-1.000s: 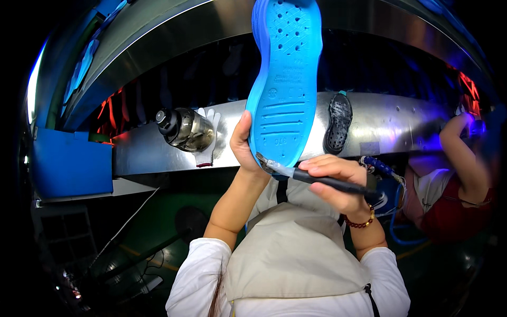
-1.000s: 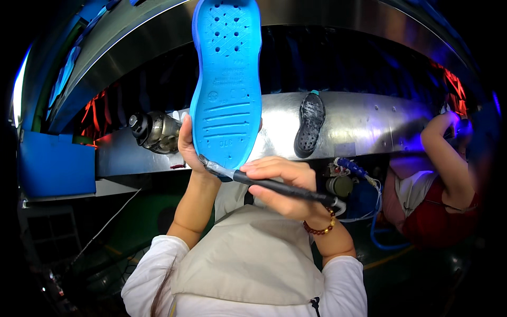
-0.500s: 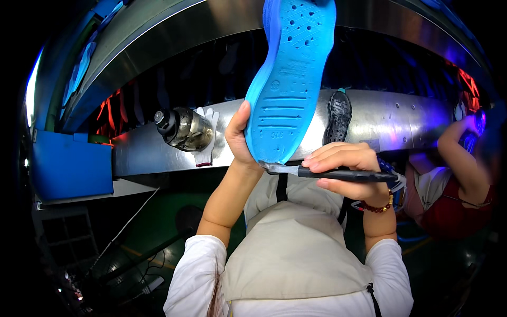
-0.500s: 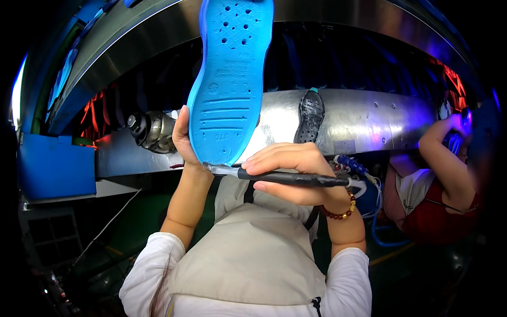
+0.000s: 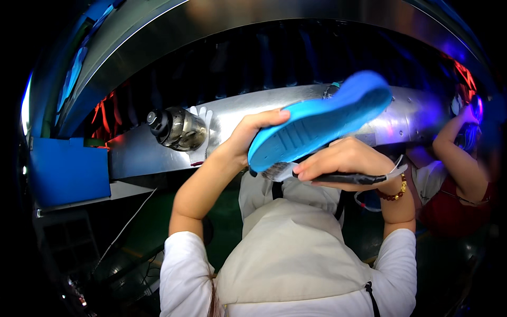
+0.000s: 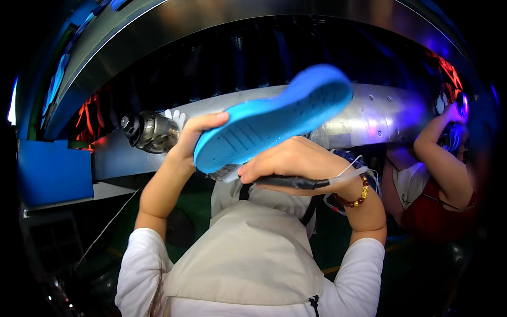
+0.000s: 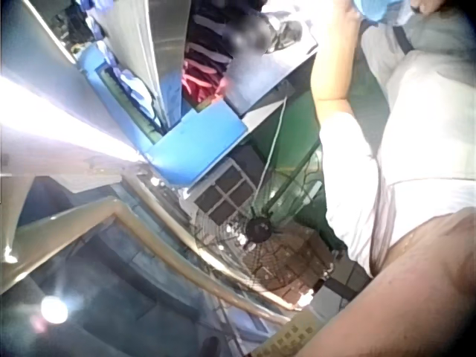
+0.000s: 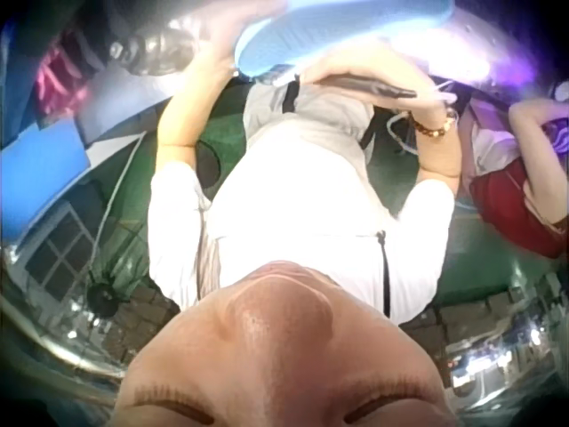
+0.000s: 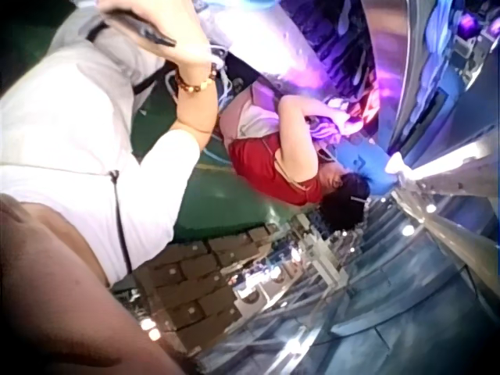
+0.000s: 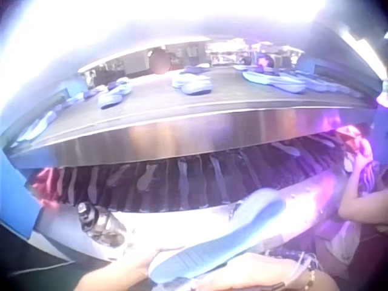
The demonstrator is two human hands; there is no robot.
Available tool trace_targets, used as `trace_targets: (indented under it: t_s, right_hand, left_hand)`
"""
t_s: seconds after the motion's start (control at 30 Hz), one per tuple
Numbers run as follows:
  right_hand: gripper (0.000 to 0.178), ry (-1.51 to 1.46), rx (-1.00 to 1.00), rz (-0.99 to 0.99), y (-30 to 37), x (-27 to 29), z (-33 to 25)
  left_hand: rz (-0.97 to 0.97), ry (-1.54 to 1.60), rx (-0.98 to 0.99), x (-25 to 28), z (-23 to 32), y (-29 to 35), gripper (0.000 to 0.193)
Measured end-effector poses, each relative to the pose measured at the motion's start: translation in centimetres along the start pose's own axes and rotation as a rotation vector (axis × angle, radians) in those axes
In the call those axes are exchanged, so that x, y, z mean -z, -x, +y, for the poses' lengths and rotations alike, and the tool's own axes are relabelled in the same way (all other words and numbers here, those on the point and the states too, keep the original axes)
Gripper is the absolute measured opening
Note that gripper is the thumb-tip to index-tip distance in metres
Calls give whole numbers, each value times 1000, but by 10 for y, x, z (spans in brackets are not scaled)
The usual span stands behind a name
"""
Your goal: The person uses a brush to apply a liquid substance across the bottom of blue shoe soles at a manufacturing line, taking them from a conveyor belt and placing them back after finishing.
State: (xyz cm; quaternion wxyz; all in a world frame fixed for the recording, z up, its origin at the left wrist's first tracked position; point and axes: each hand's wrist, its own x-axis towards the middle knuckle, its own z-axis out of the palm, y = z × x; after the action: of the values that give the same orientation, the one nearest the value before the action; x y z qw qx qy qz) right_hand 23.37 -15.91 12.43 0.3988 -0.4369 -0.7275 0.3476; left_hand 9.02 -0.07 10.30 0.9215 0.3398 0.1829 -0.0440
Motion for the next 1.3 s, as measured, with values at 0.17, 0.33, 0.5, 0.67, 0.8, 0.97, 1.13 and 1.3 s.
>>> trace_targets:
  t_s: [0.17, 0.33, 0.5, 0.67, 0.8, 0.97, 1.13, 1.3]
  right_hand:
    - [19, 63, -38, -1, 4, 14, -12]
    - [17, 260, -167, -280, 13, 20, -12]
    - [16, 172, -145, -101, 20, 33, 5]
    - [18, 362, -269, -312, 23, 41, 3]
    - [21, 29, -165, 80, 35, 43, 32]
    - [23, -4, -449, 46, 36, 44, 14]
    - [19, -305, -323, 384, 10, -6, 17]
    - [14, -56, -234, 794, 22, -3, 52]
  left_hand:
    - [85, -112, 178, -11, 0, 4, 56]
    - [81, -397, 227, -1, -2, 7, 57]
    - [116, -400, 194, -3, 4, 13, 58]
    - [235, -438, 156, 2, -2, 21, 61]
    - [181, -441, 159, 18, 1, 22, 65]
    - [271, -300, 68, 21, 0, 25, 61]
    - [27, 193, -34, 22, -23, -4, 58]
    - [0, 253, -98, 29, -32, -12, 58]
